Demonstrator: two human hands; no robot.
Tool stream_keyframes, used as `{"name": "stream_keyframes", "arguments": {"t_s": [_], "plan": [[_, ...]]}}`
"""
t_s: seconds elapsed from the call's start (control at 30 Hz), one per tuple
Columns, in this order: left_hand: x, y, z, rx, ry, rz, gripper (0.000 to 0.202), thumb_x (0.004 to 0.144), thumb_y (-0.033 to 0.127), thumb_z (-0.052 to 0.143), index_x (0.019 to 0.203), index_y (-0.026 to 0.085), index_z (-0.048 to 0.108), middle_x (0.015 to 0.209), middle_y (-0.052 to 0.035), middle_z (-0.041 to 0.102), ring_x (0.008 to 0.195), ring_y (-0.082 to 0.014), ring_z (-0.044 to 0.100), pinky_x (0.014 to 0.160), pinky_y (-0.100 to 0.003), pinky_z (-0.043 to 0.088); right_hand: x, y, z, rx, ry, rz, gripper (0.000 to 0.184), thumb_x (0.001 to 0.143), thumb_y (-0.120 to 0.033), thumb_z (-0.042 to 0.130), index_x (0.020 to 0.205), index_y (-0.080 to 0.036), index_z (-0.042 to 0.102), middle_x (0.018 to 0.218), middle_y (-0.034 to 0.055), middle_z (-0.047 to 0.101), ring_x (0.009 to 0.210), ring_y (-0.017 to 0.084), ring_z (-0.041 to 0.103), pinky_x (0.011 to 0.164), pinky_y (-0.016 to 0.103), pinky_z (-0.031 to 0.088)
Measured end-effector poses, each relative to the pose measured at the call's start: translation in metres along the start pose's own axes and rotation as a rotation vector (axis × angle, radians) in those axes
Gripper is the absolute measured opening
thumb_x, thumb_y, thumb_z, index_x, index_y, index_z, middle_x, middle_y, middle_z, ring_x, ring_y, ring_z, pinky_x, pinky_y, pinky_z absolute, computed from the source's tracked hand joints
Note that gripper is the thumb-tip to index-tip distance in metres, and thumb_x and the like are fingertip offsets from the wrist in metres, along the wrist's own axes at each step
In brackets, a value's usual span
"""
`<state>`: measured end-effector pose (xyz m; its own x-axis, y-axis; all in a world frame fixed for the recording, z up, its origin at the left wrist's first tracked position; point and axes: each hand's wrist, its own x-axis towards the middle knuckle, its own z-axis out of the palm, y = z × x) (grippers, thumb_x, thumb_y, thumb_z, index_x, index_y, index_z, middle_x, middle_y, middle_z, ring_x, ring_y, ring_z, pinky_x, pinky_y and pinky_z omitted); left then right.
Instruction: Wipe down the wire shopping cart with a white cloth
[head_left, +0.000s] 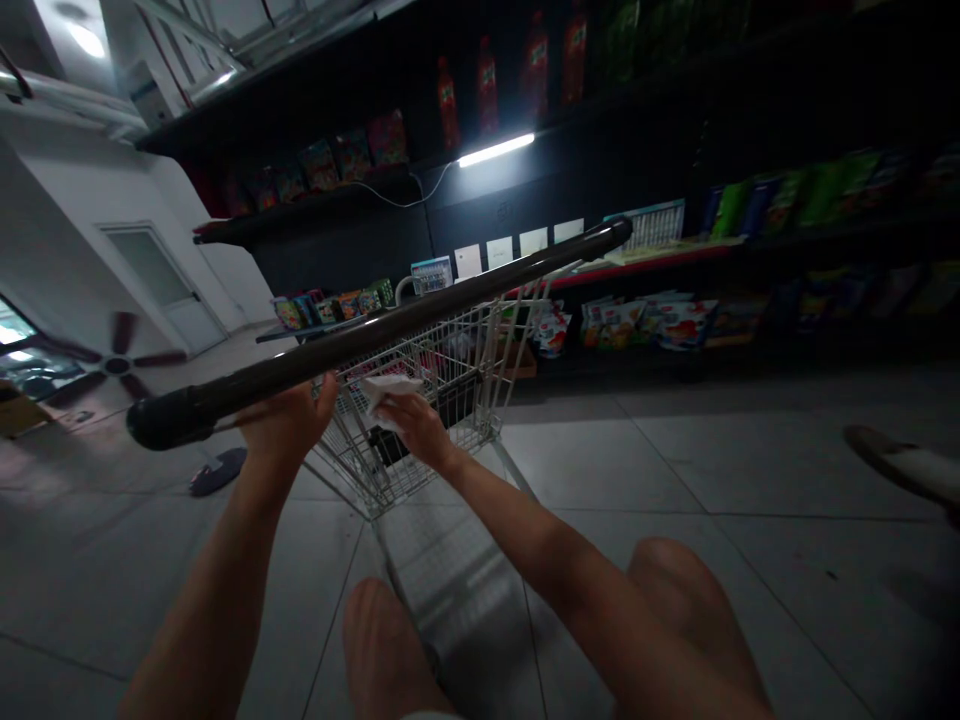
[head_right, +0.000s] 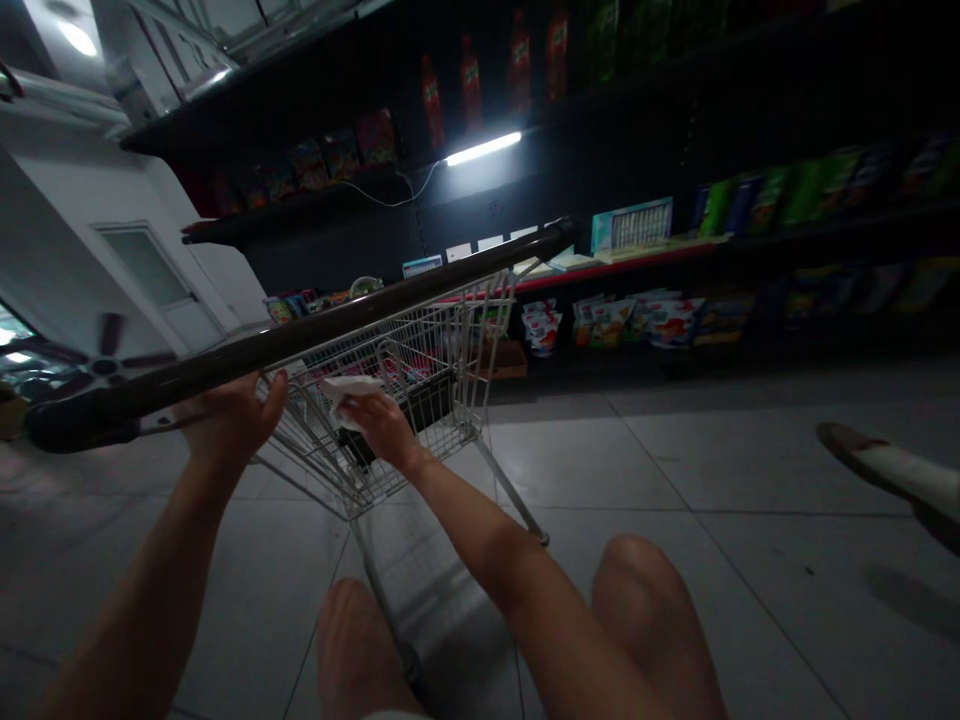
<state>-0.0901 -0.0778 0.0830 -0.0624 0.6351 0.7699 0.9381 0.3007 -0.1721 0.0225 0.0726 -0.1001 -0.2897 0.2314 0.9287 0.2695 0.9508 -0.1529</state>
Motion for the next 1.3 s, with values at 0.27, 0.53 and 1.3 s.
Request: {"name": "stream_keyframes", "arguments": {"t_s": [0.27,0.53,1.3], "plan": [[0.000,-0.003,0.009,0.076,0.013,0.010,0.044,0.091,0.040,0.037,0.092,0.013,0.072,0.087,-0.0155,0.070,0.090,-0.0332,0.064,0.083,-0.046,0.044,-0.014,-0.024,0.001,0.187,0.227,0.039,0.027,0.089,-0.019,0.055,0.111,-0.023,0.070,0.115,0.0089,0.066,0.113,0.020,0.061,0.098,0.038,0.055],[0.002,-0.006,0.008,0.081,-0.041,0.035,0.041,0.090,0.036,0.038,0.090,0.011,0.070,0.083,-0.0174,0.067,0.083,-0.0331,0.063,0.078,-0.046,0.044,0.042,-0.034,0.025,-0.013,0.109,-0.308,0.024,0.092,-0.018,0.057,0.107,-0.029,0.072,0.125,0.0021,0.064,0.130,0.022,0.050,0.113,0.044,0.044],[0.049,0.081,0.025,-0.306,-0.007,0.240,0.060,0.087,0.044,0.056,0.139,0.014,0.052,0.119,-0.0168,0.068,0.121,-0.0350,0.056,0.109,-0.052,0.034,-0.059,0.080,-0.019,-0.173,-0.059,-0.072,0.041,0.085,-0.005,0.055,0.120,-0.020,0.068,0.131,0.0097,0.063,0.135,0.023,0.050,0.110,0.041,0.051]]}}
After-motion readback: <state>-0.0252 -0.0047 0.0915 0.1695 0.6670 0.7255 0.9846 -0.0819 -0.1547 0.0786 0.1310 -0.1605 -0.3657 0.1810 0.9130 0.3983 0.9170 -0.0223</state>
